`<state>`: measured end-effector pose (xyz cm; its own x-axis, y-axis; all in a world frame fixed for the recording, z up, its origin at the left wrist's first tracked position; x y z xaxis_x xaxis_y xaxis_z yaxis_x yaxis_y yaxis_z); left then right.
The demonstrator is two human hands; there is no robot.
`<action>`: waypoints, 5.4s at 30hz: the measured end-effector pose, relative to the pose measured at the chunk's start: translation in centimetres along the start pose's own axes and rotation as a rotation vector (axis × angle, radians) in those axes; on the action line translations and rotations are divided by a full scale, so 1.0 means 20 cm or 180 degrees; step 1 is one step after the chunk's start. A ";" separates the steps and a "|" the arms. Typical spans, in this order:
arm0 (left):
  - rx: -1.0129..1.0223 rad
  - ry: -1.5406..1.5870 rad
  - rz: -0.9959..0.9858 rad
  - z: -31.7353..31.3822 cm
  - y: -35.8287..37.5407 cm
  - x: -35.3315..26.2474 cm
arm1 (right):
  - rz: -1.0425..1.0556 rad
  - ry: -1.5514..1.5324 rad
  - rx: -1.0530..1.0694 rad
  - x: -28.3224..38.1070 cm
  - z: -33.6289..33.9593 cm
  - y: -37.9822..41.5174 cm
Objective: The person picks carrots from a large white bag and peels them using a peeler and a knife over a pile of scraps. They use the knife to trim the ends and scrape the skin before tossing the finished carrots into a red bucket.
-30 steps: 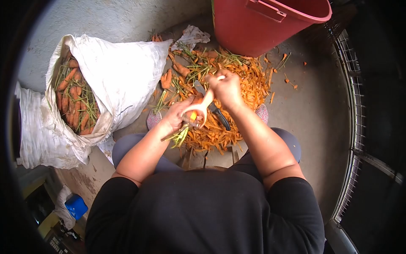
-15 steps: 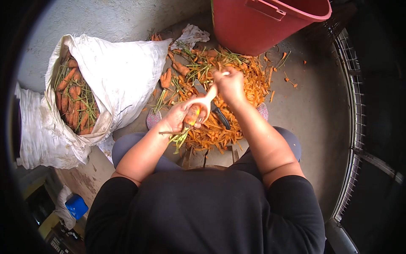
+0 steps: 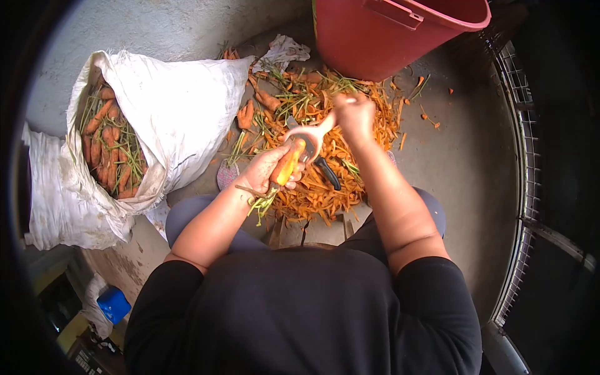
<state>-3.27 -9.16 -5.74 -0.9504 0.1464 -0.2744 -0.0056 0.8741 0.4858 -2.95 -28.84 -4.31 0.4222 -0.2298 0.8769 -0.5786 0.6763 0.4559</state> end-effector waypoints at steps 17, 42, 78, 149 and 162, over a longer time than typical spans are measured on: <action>-0.0030 0.0099 -0.0109 0.01 0.02 -0.03 | 0.0146 -0.0976 0.0169 0.08 -0.01 0.04; -0.0193 0.0486 0.0073 0.06 -0.02 0.02 | 0.0543 -0.0568 -0.0670 0.01 0.19 -0.13; -0.0711 -0.0293 -0.0354 0.15 -0.01 -0.05 | 0.0301 -0.0549 0.1033 0.05 -0.27 0.25; -0.1790 -0.2122 -0.0655 0.30 0.15 -0.14 | -0.0989 0.4044 0.0937 -1.09 0.00 -0.17; -0.1600 -0.2128 -0.0469 0.36 0.18 -0.19 | -0.0982 0.3958 0.2179 -1.26 -0.34 -0.04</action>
<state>2.58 -3.21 -8.83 -0.5464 0.4284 -0.7196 -0.4027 0.6190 0.6743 -8.28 -18.86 -27.82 0.7035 0.6826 0.1980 -0.4176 0.1715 0.8923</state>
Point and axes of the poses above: each hand's wrist, its own y-axis away from the middle knuckle, its own z-axis out of the back of the hand, x = y × z, the point moved 8 cm from there along -y, towards the middle knuckle, and after that the axes turned 4 degrees about x, right-handed, at the moved point
